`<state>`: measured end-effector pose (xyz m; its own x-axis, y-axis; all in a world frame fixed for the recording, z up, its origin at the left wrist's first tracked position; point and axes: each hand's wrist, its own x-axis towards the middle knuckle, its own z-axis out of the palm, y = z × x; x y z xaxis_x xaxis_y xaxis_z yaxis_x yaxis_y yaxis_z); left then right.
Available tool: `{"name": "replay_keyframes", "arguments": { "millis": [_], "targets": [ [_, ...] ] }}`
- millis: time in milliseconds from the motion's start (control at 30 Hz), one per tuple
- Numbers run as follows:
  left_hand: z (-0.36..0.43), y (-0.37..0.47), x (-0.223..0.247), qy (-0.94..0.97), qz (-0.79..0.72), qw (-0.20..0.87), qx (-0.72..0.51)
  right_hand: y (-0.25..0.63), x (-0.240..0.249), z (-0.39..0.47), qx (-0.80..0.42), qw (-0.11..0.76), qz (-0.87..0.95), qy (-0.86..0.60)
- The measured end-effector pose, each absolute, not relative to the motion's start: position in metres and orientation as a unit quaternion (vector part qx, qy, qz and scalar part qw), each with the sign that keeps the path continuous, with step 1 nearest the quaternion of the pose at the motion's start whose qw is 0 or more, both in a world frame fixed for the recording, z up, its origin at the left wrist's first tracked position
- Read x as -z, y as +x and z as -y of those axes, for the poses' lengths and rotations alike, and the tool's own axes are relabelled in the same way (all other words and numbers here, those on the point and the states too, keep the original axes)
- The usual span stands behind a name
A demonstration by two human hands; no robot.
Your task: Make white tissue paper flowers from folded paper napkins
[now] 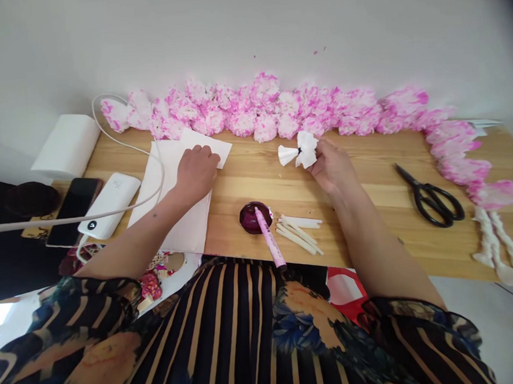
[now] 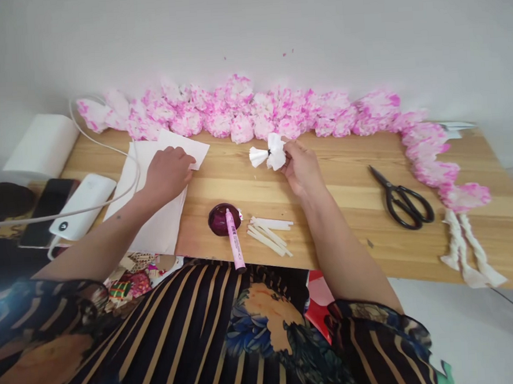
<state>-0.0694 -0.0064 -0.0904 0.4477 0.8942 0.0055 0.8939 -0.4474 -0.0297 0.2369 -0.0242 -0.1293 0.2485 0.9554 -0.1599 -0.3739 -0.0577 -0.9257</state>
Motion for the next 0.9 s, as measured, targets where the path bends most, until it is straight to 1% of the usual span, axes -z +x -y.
{"name": "replay_keyframes", "arguments": {
  "millis": [200,300,367,467,600,767,833,900],
  "targets": [
    [-0.015,-0.062,0.100,-0.870,0.491,0.026,0.036,0.233,0.125,0.025,-0.541,0.637,0.261,-0.483],
    [-0.014,-0.041,0.102,-0.899,0.431,-0.013,0.070,0.235,0.125,0.024,-0.534,0.634,0.266,-0.492],
    [-0.011,-0.026,0.105,-0.927,0.363,-0.048,0.084,0.237,0.126,0.024,-0.530,0.631,0.281,-0.493],
    [-0.005,-0.014,0.108,-0.952,0.282,-0.097,0.074,0.239,0.127,0.024,-0.522,0.633,0.297,-0.488],
    [-0.002,-0.023,0.096,-0.939,0.279,-0.186,0.078,0.236,0.129,0.024,-0.497,0.643,0.305,-0.496],
    [-0.001,-0.019,0.065,-0.859,0.322,-0.336,0.212,0.225,0.127,0.030,-0.399,0.632,0.389,-0.538],
    [0.002,-0.005,0.062,-0.822,0.337,-0.394,0.236,0.221,0.125,0.034,-0.328,0.620,0.452,-0.551],
    [0.006,0.012,0.066,-0.793,0.356,-0.430,0.242,0.218,0.122,0.038,-0.263,0.598,0.506,-0.563]
  ]
}}
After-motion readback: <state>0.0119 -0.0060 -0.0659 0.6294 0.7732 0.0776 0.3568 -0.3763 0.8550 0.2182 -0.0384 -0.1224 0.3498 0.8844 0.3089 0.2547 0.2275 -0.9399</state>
